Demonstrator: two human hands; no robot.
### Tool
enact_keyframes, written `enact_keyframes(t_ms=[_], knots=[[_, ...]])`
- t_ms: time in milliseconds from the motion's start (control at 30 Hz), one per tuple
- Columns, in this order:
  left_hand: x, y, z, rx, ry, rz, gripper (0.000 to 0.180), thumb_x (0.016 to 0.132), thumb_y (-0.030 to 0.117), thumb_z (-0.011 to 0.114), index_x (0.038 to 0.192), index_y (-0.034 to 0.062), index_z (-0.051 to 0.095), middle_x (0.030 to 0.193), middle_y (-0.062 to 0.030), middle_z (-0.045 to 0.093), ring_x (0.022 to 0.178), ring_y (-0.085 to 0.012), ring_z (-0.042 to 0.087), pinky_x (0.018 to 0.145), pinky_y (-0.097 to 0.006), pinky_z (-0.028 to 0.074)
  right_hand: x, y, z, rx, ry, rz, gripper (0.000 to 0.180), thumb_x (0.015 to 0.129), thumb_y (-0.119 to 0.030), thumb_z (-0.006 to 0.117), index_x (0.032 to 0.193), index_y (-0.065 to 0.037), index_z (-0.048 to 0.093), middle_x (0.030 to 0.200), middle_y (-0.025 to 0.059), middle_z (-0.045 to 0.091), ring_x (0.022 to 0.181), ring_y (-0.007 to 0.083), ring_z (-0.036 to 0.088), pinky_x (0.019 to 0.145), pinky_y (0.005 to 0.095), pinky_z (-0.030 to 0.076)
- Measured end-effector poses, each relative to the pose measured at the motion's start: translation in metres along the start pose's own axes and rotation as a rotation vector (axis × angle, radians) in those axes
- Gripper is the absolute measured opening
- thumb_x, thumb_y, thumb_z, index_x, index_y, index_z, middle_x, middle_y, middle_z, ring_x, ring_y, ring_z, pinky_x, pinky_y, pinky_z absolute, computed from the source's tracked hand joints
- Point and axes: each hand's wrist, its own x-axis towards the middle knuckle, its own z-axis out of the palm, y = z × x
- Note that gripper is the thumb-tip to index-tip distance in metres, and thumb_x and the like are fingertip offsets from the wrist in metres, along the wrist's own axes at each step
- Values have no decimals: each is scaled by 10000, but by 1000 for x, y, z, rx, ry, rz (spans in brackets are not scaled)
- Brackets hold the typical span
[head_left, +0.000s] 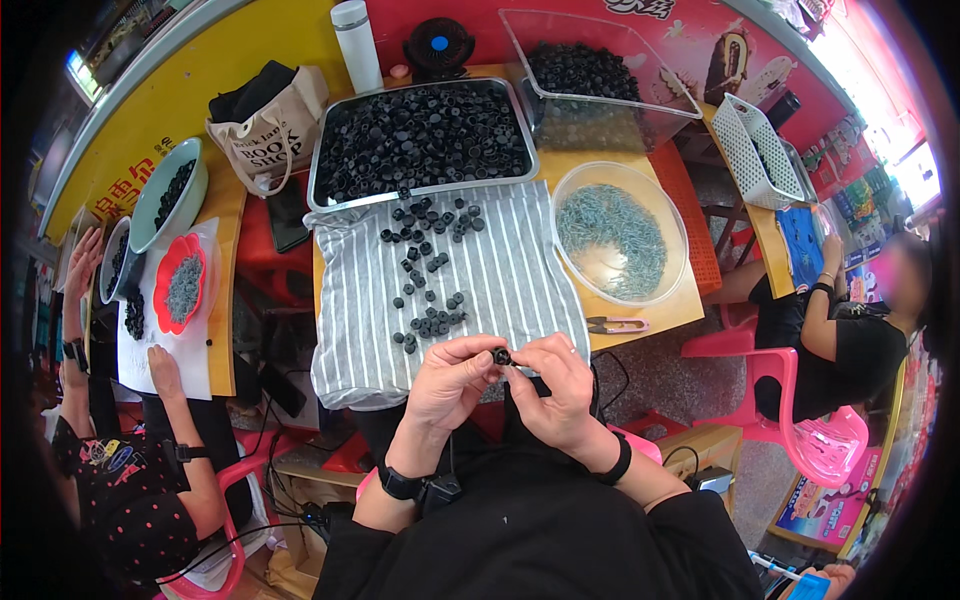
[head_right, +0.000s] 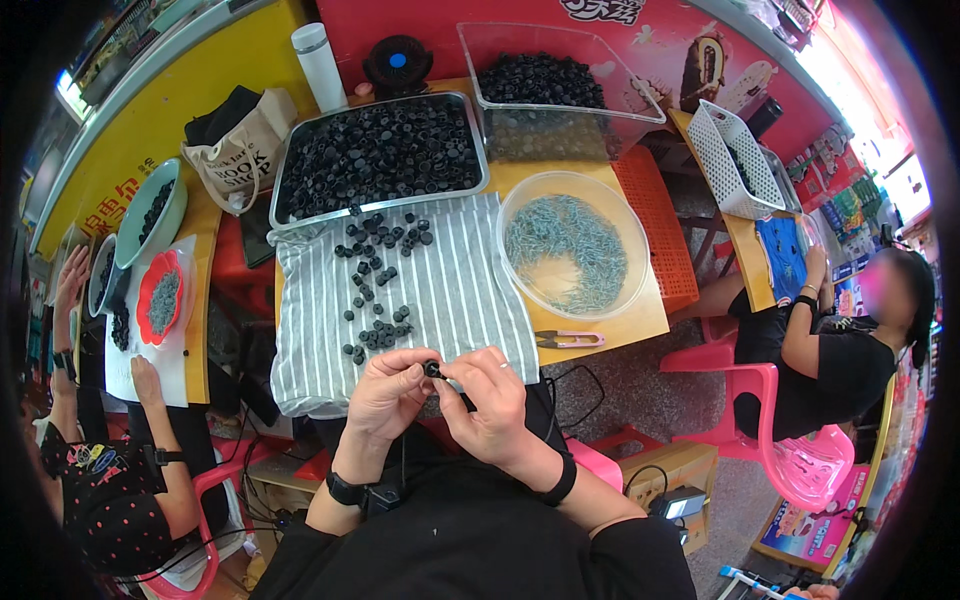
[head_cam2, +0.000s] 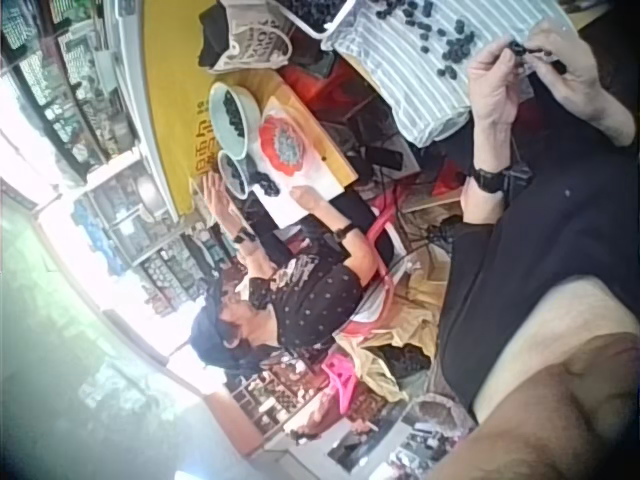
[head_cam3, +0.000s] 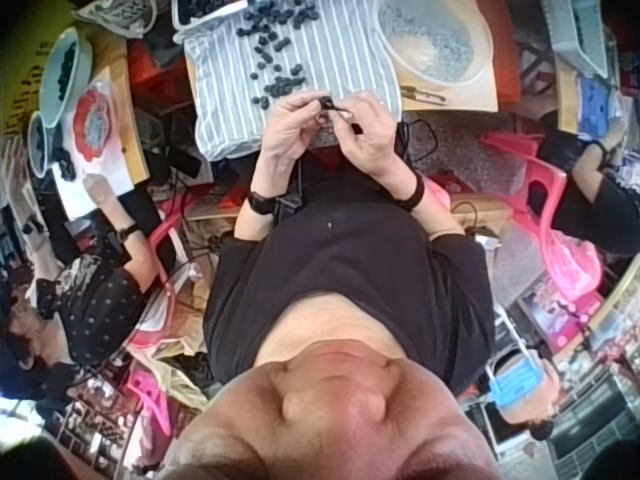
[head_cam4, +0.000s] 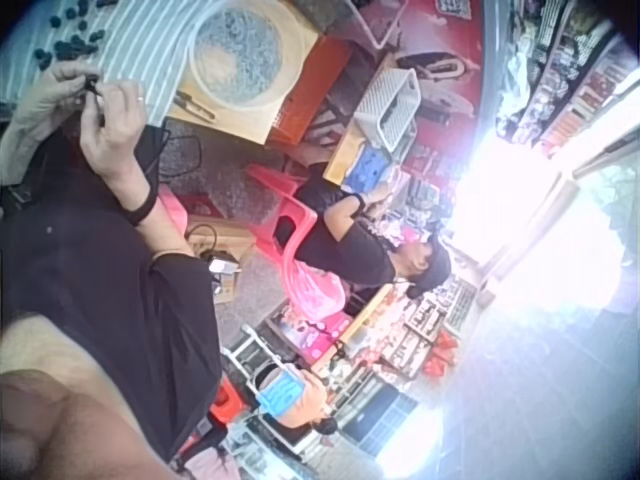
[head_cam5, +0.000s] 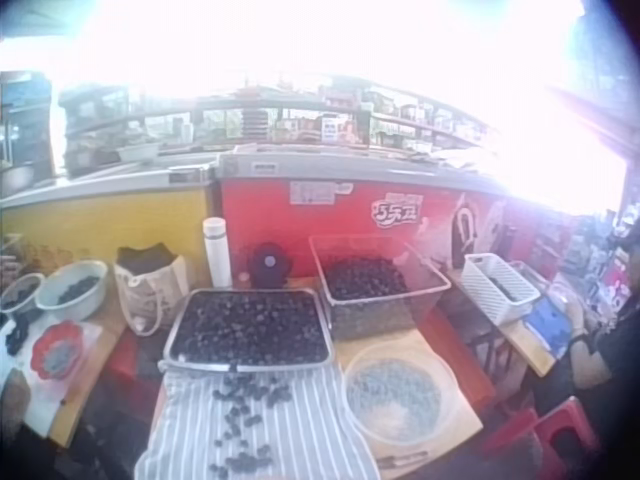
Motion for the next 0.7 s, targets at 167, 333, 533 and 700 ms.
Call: enact_keyframes(t_ms=[167, 333, 533, 700], knots=[[0, -1, -3, 13, -6, 6, 246, 901, 30, 663, 1136, -45, 666, 1038, -129, 709, 875, -181, 683, 775, -278, 555, 0, 1, 0, -14, -14, -20, 231, 722, 76, 712, 931, 3, 643, 832, 124, 627, 704, 261, 589, 631, 340, 453], [0, -2, -2, 40, 10, 25, 228, 897, 33, 670, 1111, -43, 680, 1033, -116, 700, 879, -180, 678, 782, -294, 555, -1, 2, 0, -22, -18, -23, 233, 724, 73, 714, 936, 4, 643, 834, 126, 628, 708, 261, 592, 627, 337, 455], [1, -5, -1, 63, 13, 54, 209, 896, 36, 672, 1086, -50, 689, 1003, -100, 672, 847, -170, 665, 788, -299, 551, -2, 2, 1, 27, 0, 19, 228, 727, 68, 723, 926, -9, 642, 825, 105, 633, 717, 273, 592, 620, 357, 462], [0, -4, 1, 53, -2, 64, 202, 898, 45, 674, 1077, -48, 694, 1045, -115, 663, 843, -157, 666, 761, -260, 557, -3, 3, 1, -25, 18, -74, 209, 716, 55, 754, 890, 2, 651, 817, 99, 639, 675, 255, 586, 584, 338, 453]])
